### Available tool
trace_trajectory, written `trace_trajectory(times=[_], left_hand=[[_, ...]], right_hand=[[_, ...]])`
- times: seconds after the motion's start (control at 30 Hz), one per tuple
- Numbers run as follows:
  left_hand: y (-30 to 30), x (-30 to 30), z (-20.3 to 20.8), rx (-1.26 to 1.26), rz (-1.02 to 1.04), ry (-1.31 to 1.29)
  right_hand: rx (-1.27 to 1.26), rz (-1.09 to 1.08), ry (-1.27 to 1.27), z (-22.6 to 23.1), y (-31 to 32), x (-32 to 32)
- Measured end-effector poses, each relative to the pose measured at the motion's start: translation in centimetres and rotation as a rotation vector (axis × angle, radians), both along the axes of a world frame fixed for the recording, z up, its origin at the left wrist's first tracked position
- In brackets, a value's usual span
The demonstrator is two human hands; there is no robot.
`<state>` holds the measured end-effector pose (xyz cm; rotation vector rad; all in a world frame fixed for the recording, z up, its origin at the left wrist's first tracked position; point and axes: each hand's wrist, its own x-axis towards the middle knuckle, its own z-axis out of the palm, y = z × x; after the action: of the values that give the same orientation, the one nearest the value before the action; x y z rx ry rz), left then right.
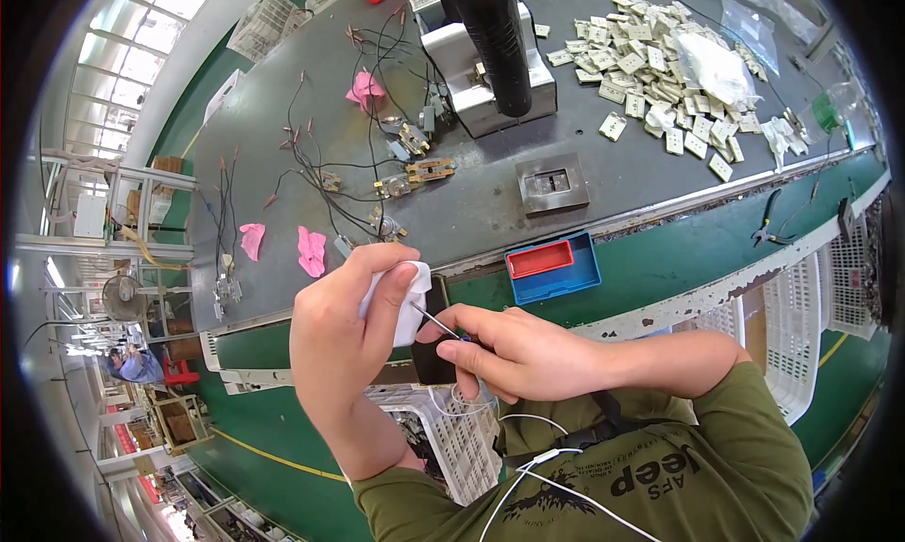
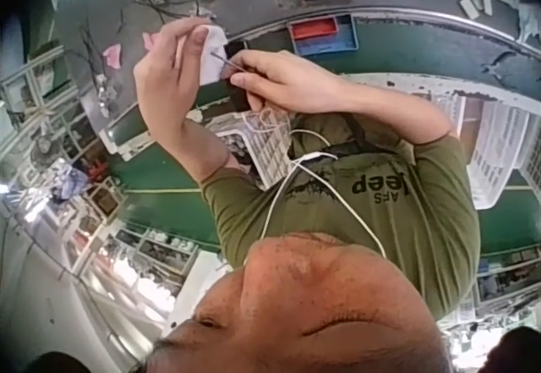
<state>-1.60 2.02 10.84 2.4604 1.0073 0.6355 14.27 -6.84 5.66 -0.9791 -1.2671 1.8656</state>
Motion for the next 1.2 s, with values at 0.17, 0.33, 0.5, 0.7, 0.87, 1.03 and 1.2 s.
trace_trajectory(times=[0.17, 0.33, 0.5, 0.7, 0.87, 1.03, 1.2], left_hand=[[-0.1, 0.1, 0.0, 0.012, -0.009, 0.010], [-1.6, 0.4, -0.3, 0.050, 0.010, 0.022], [-3.9, 0.1, -2.1, 0.260, -0.007, 0.124], [-5.2, -1.1, -1.3, 0.114, -0.137, 0.051], [-3.7, -2.2, -1.3, -0.053, -0.003, -0.374], [-1.9, -0.4, -1.8, -0.033, -0.097, -0.299], [-1.9, -0.1, -2.0, -0.091, -0.036, -0.288]], right_hand=[[0.057, -0.017, 0.009, -0.8, -0.1, -0.2], [0.085, -0.100, 0.015, -1.6, -0.2, -0.8], [0.189, -0.335, 0.042, -3.8, -0.6, -1.6], [0.427, -0.425, -0.078, -4.1, -0.8, -1.2], [0.573, -0.470, -0.160, -3.8, -0.8, -1.2], [0.559, -0.454, -0.243, -3.7, -1.1, -0.8], [0.481, -0.354, -0.246, -3.5, -1.0, -0.6]])
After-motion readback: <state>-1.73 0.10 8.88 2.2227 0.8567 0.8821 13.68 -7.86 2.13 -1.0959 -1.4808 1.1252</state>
